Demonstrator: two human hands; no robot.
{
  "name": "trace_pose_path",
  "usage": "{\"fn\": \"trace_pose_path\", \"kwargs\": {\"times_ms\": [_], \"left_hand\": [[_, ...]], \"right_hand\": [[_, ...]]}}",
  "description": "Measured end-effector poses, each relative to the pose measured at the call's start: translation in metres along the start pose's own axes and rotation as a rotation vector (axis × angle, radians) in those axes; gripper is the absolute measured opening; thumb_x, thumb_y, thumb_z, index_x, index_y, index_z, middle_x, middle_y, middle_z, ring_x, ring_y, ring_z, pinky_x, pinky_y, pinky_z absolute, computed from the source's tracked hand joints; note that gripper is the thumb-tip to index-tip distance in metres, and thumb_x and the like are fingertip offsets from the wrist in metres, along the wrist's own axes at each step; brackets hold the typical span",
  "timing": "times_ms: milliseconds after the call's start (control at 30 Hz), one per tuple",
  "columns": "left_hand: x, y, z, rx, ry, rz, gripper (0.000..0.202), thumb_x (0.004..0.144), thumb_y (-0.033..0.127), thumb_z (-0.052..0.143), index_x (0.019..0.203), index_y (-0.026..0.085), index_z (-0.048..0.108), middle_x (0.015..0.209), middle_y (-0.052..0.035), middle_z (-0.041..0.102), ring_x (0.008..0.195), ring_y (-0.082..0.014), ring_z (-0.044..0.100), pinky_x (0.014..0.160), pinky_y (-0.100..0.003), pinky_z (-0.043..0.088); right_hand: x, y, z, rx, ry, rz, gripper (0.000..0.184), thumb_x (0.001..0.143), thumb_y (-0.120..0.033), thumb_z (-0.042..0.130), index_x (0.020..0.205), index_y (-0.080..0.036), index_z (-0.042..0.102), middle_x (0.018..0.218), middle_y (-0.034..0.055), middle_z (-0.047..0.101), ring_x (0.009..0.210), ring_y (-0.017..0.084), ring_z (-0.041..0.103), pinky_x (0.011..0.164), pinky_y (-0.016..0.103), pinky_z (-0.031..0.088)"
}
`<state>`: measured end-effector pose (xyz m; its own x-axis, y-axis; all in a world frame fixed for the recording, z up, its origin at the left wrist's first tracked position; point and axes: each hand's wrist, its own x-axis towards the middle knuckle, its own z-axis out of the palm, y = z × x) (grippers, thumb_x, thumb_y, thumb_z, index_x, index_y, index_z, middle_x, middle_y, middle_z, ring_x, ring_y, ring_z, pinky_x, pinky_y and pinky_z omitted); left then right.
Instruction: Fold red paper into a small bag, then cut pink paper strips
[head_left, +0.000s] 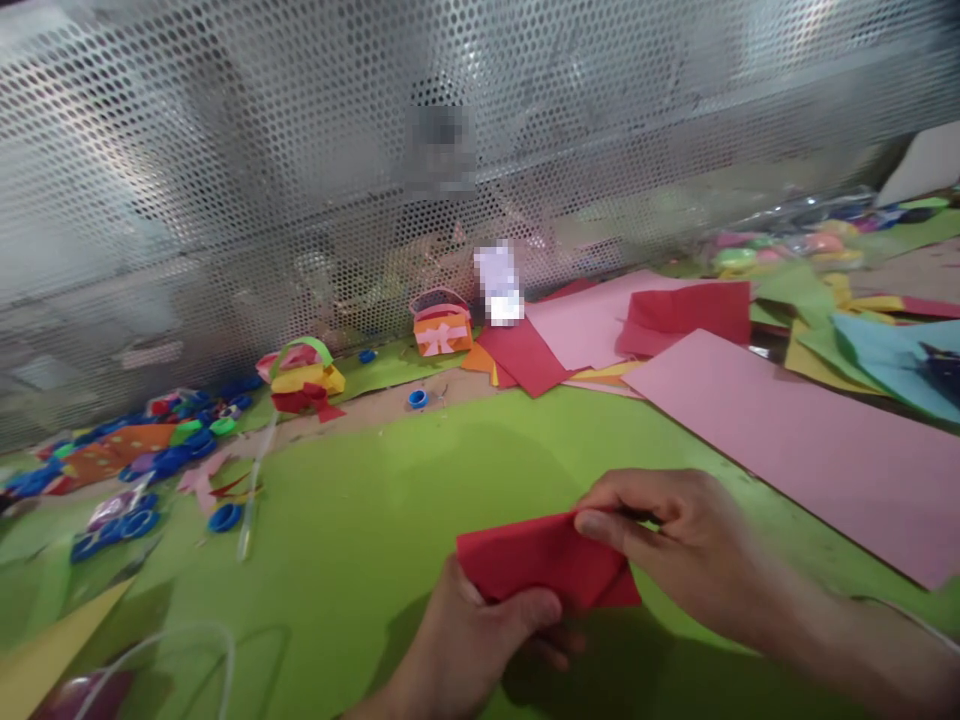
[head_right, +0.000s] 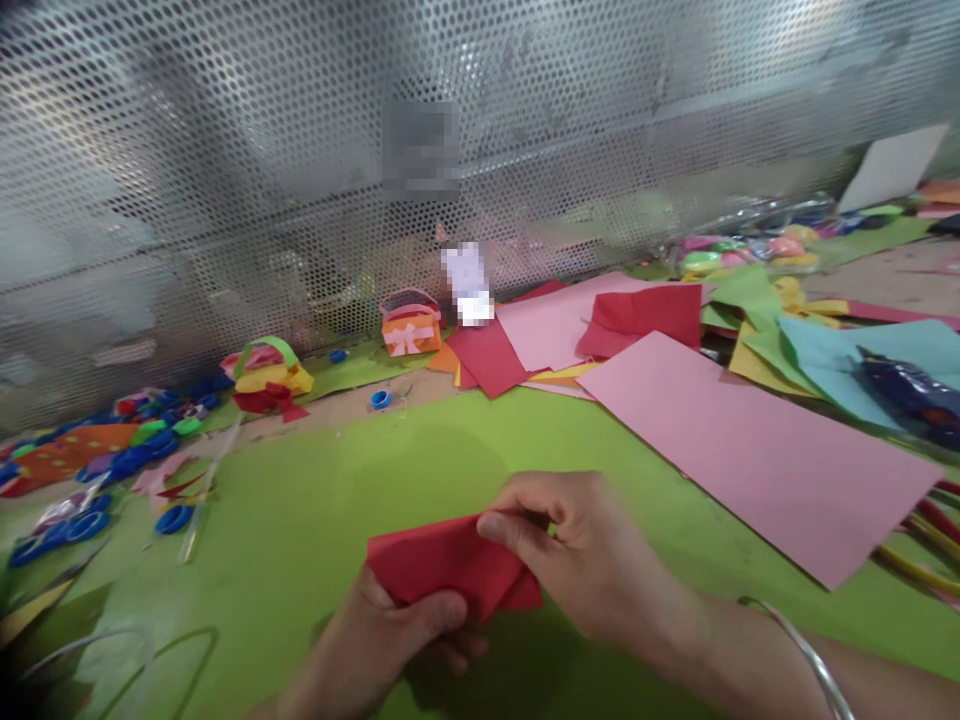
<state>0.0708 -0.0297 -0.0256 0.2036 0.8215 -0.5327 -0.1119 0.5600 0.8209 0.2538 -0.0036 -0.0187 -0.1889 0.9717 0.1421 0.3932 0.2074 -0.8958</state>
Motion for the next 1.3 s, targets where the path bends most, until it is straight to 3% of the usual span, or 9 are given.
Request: {"fn": "trace_pose_path", "kwargs": {"times_ms": [167, 267, 367, 533, 733, 867, 967, 1133, 1300], "left_hand": [[0.007, -0.005, 0.0, 0.007, -0.051, -0.028, 0.019, 0.059, 0.018, 0.074, 0.076, 0.011, 0.071, 0.053, -0.0017, 0.068, 0.048, -0.0142, 0.065, 0.044, -0.02, 0.049], [0.004, -0.004, 0.003, 0.076, -0.078, -0.13, 0.009, 0.058, 0.013, 0.064, 0.066, 0.013, 0.068, 0.045, 0.0006, 0.063, 0.039, -0.011, 0.058, 0.037, -0.017, 0.043], [-0.003, -0.003, 0.008, 0.121, -0.171, -0.238, 0.009, 0.058, 0.009, 0.058, 0.052, 0.015, 0.06, 0.038, 0.0031, 0.055, 0.031, -0.0082, 0.051, 0.032, -0.015, 0.037], [-0.009, -0.001, 0.01, 0.141, -0.19, -0.243, 0.011, 0.061, 0.009, 0.056, 0.057, 0.017, 0.061, 0.037, 0.0048, 0.052, 0.029, -0.0084, 0.047, 0.032, -0.016, 0.034], [-0.017, -0.02, 0.004, 0.438, -0.119, -0.064, 0.018, 0.063, 0.005, 0.056, 0.052, 0.02, 0.056, 0.038, 0.0061, 0.046, 0.033, -0.0086, 0.042, 0.032, -0.019, 0.026], [-0.018, -0.031, 0.002, 0.544, -0.19, 0.149, 0.011, 0.066, 0.009, 0.059, 0.058, 0.018, 0.06, 0.049, 0.0055, 0.047, 0.045, -0.0081, 0.039, 0.04, -0.02, 0.027], [-0.016, -0.028, 0.002, 0.626, -0.251, 0.092, 0.004, 0.069, 0.017, 0.062, 0.065, 0.015, 0.062, 0.055, 0.0059, 0.045, 0.05, -0.0079, 0.036, 0.044, -0.02, 0.031], [-0.013, -0.021, 0.004, 0.677, -0.318, 0.114, 0.018, 0.077, 0.03, 0.058, 0.075, 0.014, 0.066, 0.059, 0.0044, 0.046, 0.053, -0.0087, 0.039, 0.047, -0.02, 0.034], [-0.014, -0.02, 0.008, 0.747, -0.314, 0.099, 0.016, 0.077, 0.022, 0.053, 0.067, 0.015, 0.064, 0.055, 0.0051, 0.041, 0.05, -0.008, 0.037, 0.042, -0.018, 0.028]], "right_hand": [[0.007, 0.007, -0.006, -0.081, -0.149, -0.031, 0.026, 0.086, -0.034, 0.053, 0.067, -0.021, 0.066, 0.061, -0.0003, 0.064, 0.057, 0.014, 0.058, 0.05, 0.024, 0.044], [0.005, 0.011, -0.005, -0.247, -0.228, -0.26, 0.02, 0.091, -0.031, 0.053, 0.086, -0.022, 0.07, 0.078, 0.0031, 0.069, 0.068, 0.016, 0.062, 0.058, 0.026, 0.046], [-0.004, 0.012, -0.002, -0.302, -0.27, -0.44, 0.031, 0.096, -0.034, 0.048, 0.076, -0.021, 0.067, 0.066, 0.0016, 0.061, 0.059, 0.014, 0.056, 0.052, 0.026, 0.039], [-0.009, 0.009, -0.006, -0.25, -0.34, -0.276, 0.041, 0.095, -0.043, 0.05, 0.063, -0.02, 0.061, 0.058, -0.0007, 0.055, 0.054, 0.012, 0.053, 0.05, 0.024, 0.038], [-0.007, 0.002, -0.008, -0.189, -0.524, -0.189, 0.055, 0.084, -0.072, 0.043, 0.093, -0.025, 0.07, 0.078, 0.0027, 0.067, 0.067, 0.015, 0.061, 0.058, 0.025, 0.046], [-0.019, -0.001, -0.003, -0.137, -0.492, -0.255, 0.039, 0.092, -0.058, 0.045, 0.085, -0.025, 0.065, 0.076, -0.0007, 0.064, 0.066, 0.012, 0.059, 0.058, 0.022, 0.043], [-0.022, -0.002, -0.001, -0.11, -0.451, -0.289, 0.033, 0.093, -0.052, 0.05, 0.081, -0.024, 0.062, 0.072, -0.0019, 0.061, 0.063, 0.011, 0.056, 0.055, 0.02, 0.041], [-0.019, -0.005, -0.004, -0.094, -0.484, -0.255, 0.039, 0.093, -0.055, 0.047, 0.078, -0.023, 0.062, 0.071, -0.0016, 0.06, 0.063, 0.011, 0.055, 0.055, 0.021, 0.04], [-0.02, -0.007, -0.004, -0.072, -0.504, -0.255, 0.038, 0.097, -0.049, 0.044, 0.078, -0.022, 0.063, 0.07, -0.0017, 0.061, 0.062, 0.01, 0.056, 0.055, 0.021, 0.04]]}}
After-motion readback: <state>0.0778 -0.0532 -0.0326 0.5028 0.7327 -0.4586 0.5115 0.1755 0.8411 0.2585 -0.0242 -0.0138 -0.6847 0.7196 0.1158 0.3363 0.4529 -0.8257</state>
